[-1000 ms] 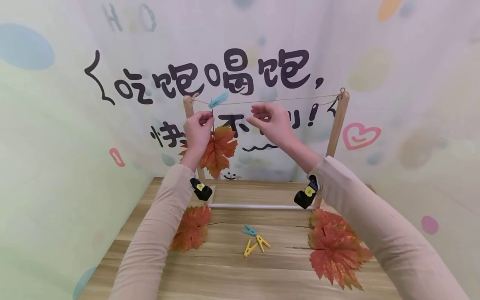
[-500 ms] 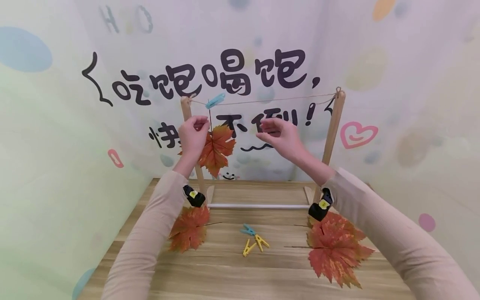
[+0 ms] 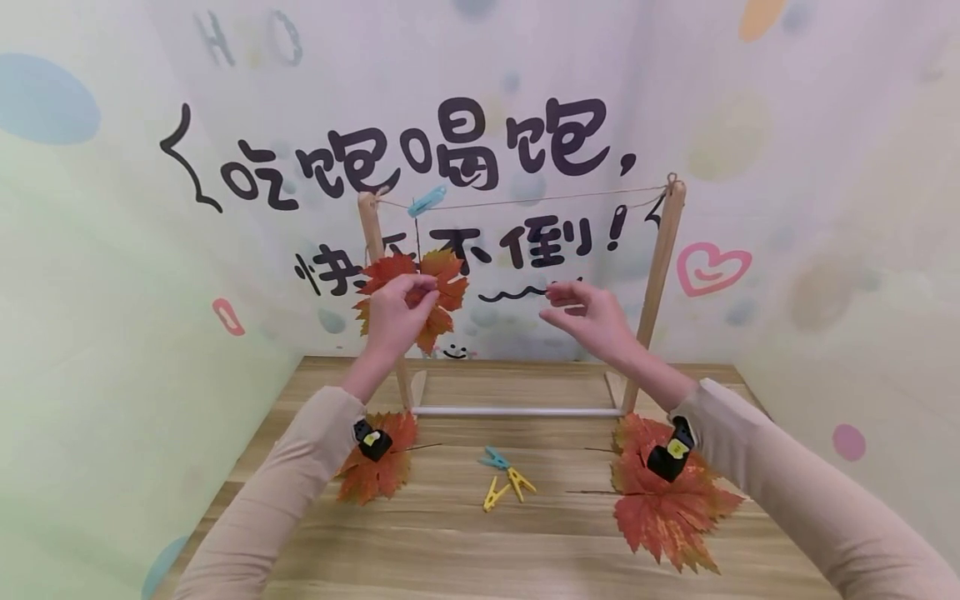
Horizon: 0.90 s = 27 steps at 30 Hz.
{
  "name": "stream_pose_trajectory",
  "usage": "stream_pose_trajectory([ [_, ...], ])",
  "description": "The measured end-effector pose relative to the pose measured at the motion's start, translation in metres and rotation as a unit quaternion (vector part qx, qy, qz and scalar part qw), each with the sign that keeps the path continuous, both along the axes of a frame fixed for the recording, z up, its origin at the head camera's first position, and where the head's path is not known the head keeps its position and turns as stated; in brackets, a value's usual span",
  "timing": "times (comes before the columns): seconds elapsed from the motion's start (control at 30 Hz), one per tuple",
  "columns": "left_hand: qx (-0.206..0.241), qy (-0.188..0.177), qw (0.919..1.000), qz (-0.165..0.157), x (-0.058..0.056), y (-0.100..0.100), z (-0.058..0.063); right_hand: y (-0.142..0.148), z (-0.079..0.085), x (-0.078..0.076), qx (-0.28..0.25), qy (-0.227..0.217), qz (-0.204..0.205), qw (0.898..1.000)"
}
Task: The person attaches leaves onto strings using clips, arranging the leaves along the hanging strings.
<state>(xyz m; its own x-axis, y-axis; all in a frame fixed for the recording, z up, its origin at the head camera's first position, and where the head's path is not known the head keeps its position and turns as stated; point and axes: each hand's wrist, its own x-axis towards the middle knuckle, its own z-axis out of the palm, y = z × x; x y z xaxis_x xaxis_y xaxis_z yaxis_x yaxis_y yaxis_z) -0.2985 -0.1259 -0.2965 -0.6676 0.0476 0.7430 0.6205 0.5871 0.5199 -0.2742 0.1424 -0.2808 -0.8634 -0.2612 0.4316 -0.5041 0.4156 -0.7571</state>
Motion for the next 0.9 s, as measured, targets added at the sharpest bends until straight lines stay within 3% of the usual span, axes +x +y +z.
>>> stream_pose_trajectory([
  [0.13,-0.01,-0.009,0.9999,-0.009,0.004,-0.003,-0.015,0.002,-0.007,0.015,0.013,-0.001,-0.002,1.0],
  [0.4,-0.013,-0.049,0.9985,-0.021,0.007,-0.011,-0.055,0.02,-0.066,0.001,0.028,-0.001,0.013,1.0],
  [0.7,-0.013,-0.125,0.992,-0.012,0.016,-0.013,-0.093,0.023,-0.113,0.008,0.047,-0.042,0.033,0.997],
  [0.9,-0.011,-0.164,0.9863,-0.004,0.015,-0.018,-0.123,0.014,-0.131,0.02,0.041,-0.081,0.048,0.995],
])
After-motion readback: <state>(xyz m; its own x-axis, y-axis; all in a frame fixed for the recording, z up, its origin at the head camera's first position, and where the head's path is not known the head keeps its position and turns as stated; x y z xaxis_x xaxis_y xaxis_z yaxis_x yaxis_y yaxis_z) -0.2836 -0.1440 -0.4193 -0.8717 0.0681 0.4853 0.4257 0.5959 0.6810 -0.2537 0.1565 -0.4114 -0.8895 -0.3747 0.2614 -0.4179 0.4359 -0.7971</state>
